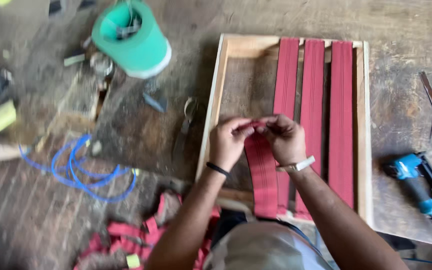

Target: The person aligns red webbing straps across a wooden frame and secures them using a pneumatic staple gun. They repeatedly position each strap, staple it at both ends, and trim excess material with scissors.

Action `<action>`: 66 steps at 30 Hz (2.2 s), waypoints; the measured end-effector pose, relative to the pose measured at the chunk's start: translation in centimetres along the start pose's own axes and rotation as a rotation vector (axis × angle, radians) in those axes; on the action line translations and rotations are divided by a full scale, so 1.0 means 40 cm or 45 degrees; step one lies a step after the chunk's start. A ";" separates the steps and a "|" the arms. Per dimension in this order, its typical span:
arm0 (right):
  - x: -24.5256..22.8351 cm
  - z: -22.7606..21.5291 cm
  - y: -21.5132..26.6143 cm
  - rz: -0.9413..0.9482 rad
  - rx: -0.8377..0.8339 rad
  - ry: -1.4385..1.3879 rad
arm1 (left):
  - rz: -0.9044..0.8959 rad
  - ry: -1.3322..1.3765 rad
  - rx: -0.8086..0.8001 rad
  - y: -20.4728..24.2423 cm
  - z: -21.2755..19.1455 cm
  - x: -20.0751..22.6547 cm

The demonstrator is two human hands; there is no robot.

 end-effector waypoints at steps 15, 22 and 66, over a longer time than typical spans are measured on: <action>0.101 -0.555 -0.019 0.439 0.624 0.865 | -0.163 -0.010 -0.230 -0.509 0.308 -0.287; 0.414 -1.177 0.338 1.250 0.671 1.660 | -0.312 -0.193 -0.230 -0.700 0.473 -0.509; 0.280 -0.226 -0.767 0.938 0.257 0.720 | -0.202 -0.333 -0.561 -0.817 0.621 -0.654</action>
Point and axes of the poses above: each hand's wrist, its own y-axis away from the middle knuckle, its own z-axis out of the palm, x = y × z, the point moved 9 cm from there along -y, towards the middle knuckle, and after that the axes turned 1 degree about -y, right-handed, at the moved point
